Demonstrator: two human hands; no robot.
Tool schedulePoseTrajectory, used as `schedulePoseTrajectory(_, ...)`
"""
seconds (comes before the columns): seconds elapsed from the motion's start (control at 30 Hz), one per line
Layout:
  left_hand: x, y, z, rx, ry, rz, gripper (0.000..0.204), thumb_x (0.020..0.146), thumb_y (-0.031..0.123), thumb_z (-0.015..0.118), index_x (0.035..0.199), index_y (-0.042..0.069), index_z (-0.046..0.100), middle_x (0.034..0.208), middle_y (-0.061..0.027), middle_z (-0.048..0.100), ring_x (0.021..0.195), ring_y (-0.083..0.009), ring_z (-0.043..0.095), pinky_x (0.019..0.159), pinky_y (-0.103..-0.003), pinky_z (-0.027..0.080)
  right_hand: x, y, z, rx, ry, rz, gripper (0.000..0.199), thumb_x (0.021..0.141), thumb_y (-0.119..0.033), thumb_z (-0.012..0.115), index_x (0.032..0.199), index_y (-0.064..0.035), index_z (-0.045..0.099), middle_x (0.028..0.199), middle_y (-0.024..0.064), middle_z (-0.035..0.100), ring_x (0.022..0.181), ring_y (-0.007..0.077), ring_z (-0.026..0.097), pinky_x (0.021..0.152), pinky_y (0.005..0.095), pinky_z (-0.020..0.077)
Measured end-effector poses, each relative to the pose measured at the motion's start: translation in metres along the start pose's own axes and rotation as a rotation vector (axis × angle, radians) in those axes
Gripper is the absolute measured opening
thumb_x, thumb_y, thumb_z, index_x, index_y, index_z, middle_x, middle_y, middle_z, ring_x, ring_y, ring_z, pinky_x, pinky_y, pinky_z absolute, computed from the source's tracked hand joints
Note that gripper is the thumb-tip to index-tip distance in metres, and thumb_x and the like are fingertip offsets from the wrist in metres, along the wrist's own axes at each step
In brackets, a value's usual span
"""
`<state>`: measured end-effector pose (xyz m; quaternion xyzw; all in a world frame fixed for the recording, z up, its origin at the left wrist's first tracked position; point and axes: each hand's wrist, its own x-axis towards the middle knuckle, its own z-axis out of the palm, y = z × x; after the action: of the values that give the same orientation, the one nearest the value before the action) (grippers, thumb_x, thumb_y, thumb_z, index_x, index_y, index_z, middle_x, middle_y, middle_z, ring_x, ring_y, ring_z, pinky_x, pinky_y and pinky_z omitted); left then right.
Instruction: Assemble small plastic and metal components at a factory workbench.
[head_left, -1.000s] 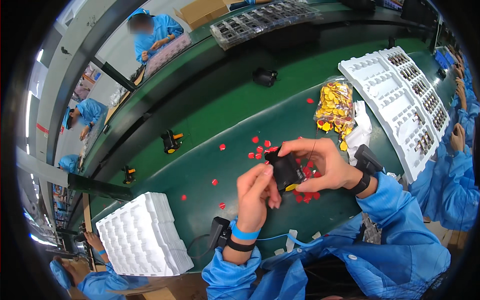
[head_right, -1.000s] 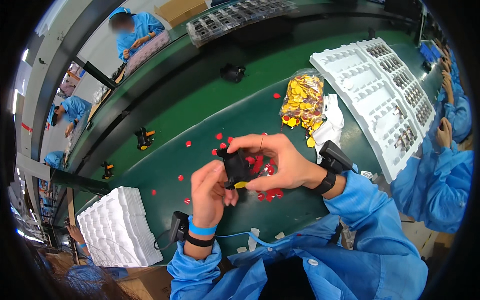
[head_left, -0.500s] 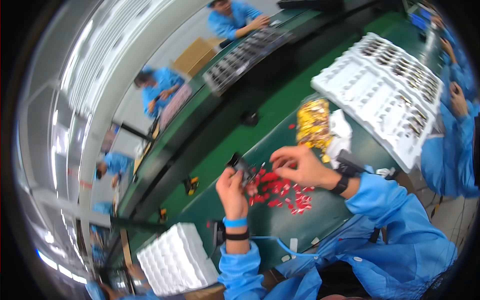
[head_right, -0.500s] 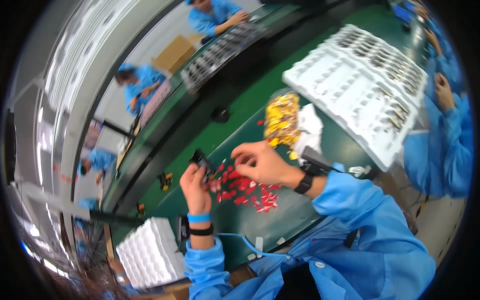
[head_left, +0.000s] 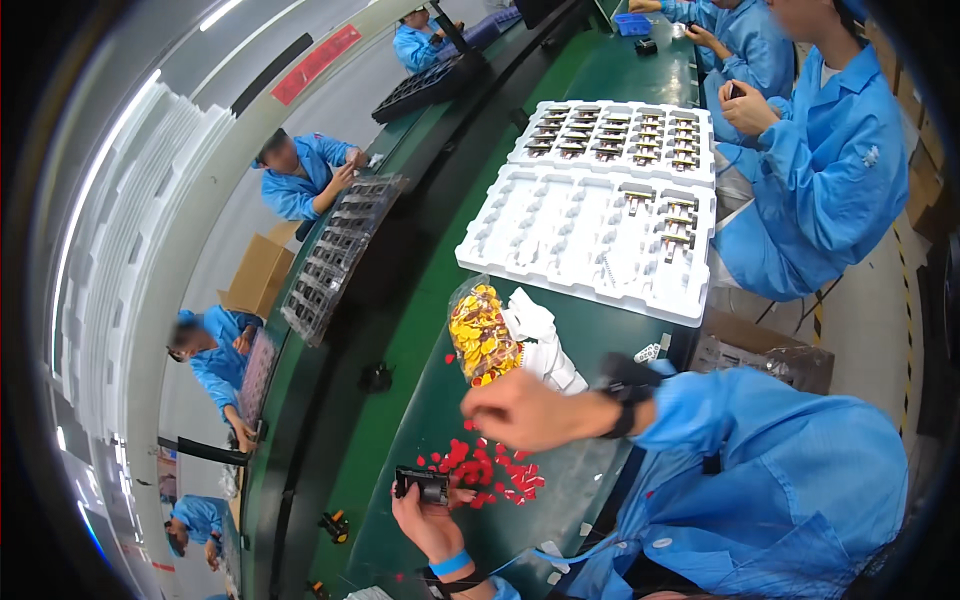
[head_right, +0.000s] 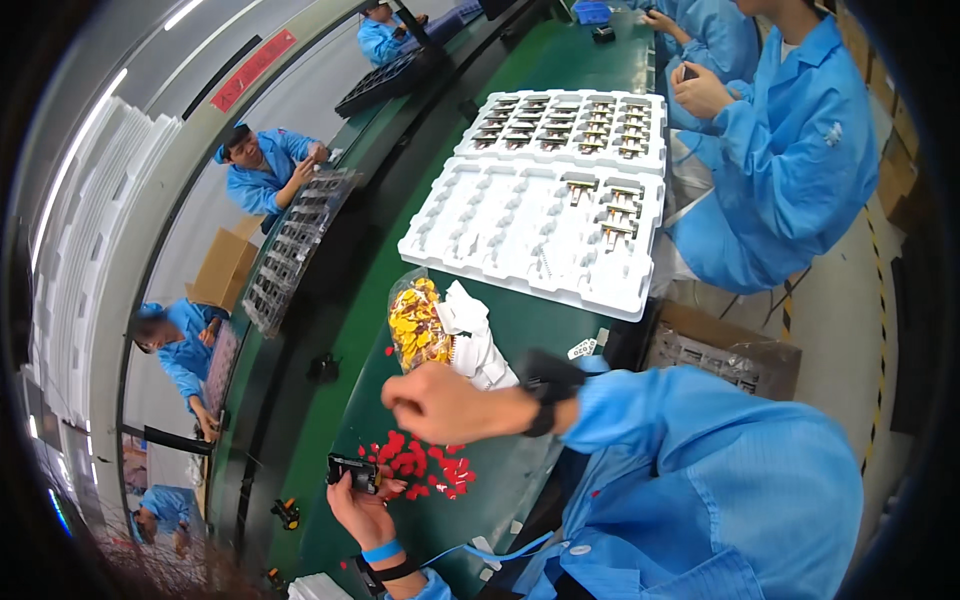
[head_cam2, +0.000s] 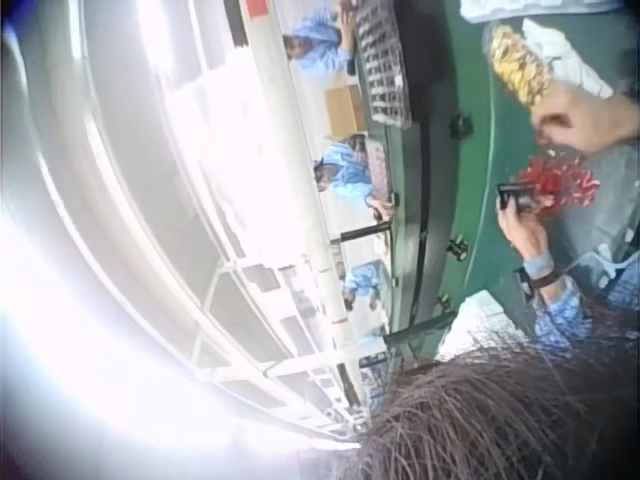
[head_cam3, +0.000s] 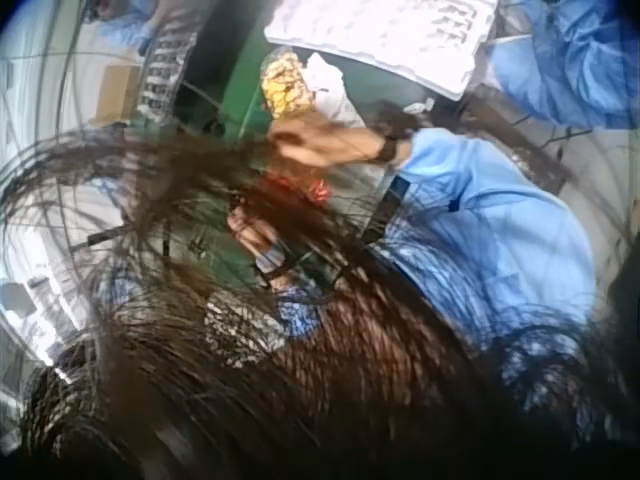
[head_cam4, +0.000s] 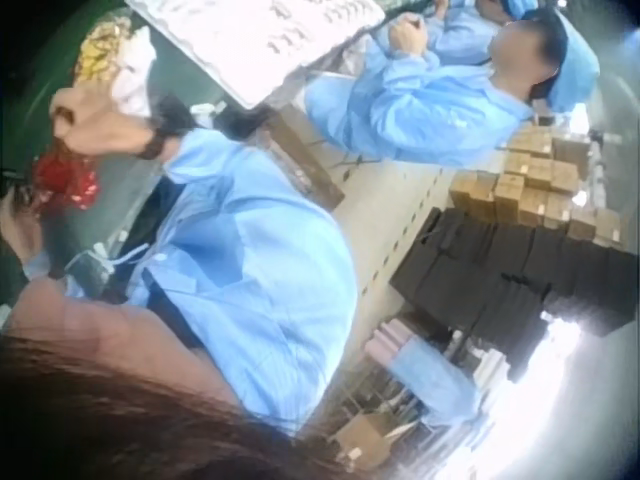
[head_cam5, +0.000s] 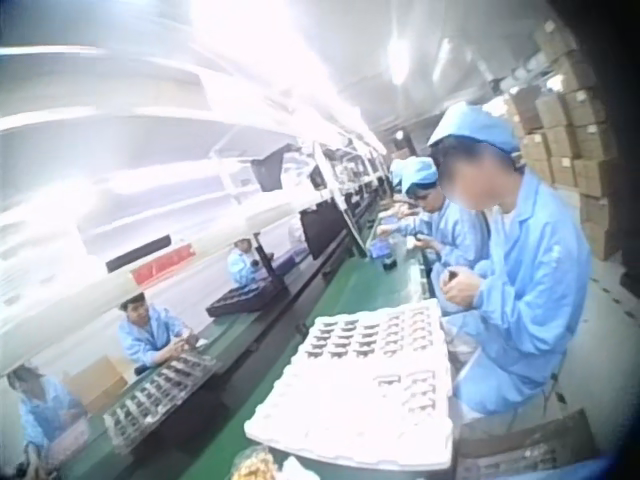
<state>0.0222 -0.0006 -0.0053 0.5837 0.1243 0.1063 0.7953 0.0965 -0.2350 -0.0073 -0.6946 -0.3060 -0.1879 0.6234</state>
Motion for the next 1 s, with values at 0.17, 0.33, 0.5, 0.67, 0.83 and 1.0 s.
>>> schedulePoseTrajectory(0.17, -0.004, 0.005, 0.001, 0.019, -0.046, 0.036, 0.028, 0.093, 0.014, 0.047, 0.116, -0.003, 0.044, 0.082, -0.0216, 0.063, 0.058, -0.0349, 0.064, 0.043, -0.045, 0.056, 0.004, 0.015, -0.148, -1.023, 0.033, 0.368, 0.019, 0.075, -0.008, 0.061, 0.093, -0.0051, 0.066, 0.07, 0.0213, 0.064, 0.07, 0.0384, 0.067, 0.063, 0.0487, 0.0524)
schedulePoseTrajectory(0.33, -0.01, 0.011, 0.015, -0.005, -0.18, -0.025, 0.023, 0.093, 0.01, 0.047, 0.111, -0.004, 0.047, 0.082, -0.0221, 0.064, 0.057, -0.0344, 0.064, 0.043, -0.042, 0.054, 0.03, 0.089, -0.285, -1.499, -0.122, 0.433, 0.011, 0.069, -0.002, 0.062, 0.078, 0.0016, 0.066, 0.076, 0.0211, 0.066, 0.075, 0.0393, 0.068, 0.067, 0.0481, 0.0545)
schedulePoseTrajectory(0.5, -0.012, 0.007, 0.014, -0.013, -0.193, -0.032, 0.022, 0.092, 0.008, 0.048, 0.109, -0.006, 0.049, 0.08, -0.0213, 0.064, 0.053, -0.0347, 0.062, 0.045, -0.042, 0.054, 0.033, 0.125, -0.299, -1.583, -0.397, 0.25, 0.013, 0.068, -0.005, 0.065, 0.078, 0.0024, 0.066, 0.078, 0.0217, 0.067, 0.076, 0.0394, 0.068, 0.068, 0.048, 0.0554)
schedulePoseTrajectory(0.67, -0.013, 0.004, 0.011, -0.01, -0.182, -0.033, 0.02, 0.092, 0.008, 0.048, 0.108, -0.006, 0.049, 0.079, -0.0213, 0.064, 0.051, -0.034, 0.062, 0.045, -0.041, 0.054, 0.051, 0.127, -0.324, -1.383, -0.361, 0.504, 0.026, 0.059, -0.016, 0.075, 0.075, 0.0013, 0.065, 0.075, 0.0204, 0.067, 0.073, 0.0395, 0.066, 0.065, 0.0459, 0.0546)
schedulePoseTrajectory(0.83, -0.017, 0.004, 0.014, -0.011, -0.199, -0.043, 0.018, 0.092, 0.007, 0.049, 0.106, -0.004, 0.049, 0.076, -0.0202, 0.063, 0.047, -0.0322, 0.06, 0.045, -0.041, 0.053, 0.041, 0.131, -0.338, -1.2, -0.155, 0.463, 0.026, 0.054, -0.019, 0.082, 0.064, -0.0017, 0.066, 0.067, 0.0172, 0.066, 0.067, 0.0329, 0.066, 0.062, 0.0392, 0.0535)
schedulePoseTrajectory(1.0, -0.017, 0.002, 0.015, -0.008, -0.174, -0.046, 0.018, 0.091, 0.005, 0.052, 0.107, -0.004, 0.049, 0.074, -0.0175, 0.062, 0.047, -0.0309, 0.06, 0.045, -0.04, 0.053, 0.041, 0.125, -0.335, -1.216, -0.036, 0.416, 0.027, 0.053, -0.02, 0.08, 0.063, -0.0013, 0.064, 0.064, 0.0174, 0.064, 0.064, 0.0316, 0.065, 0.061, 0.0387, 0.0525)
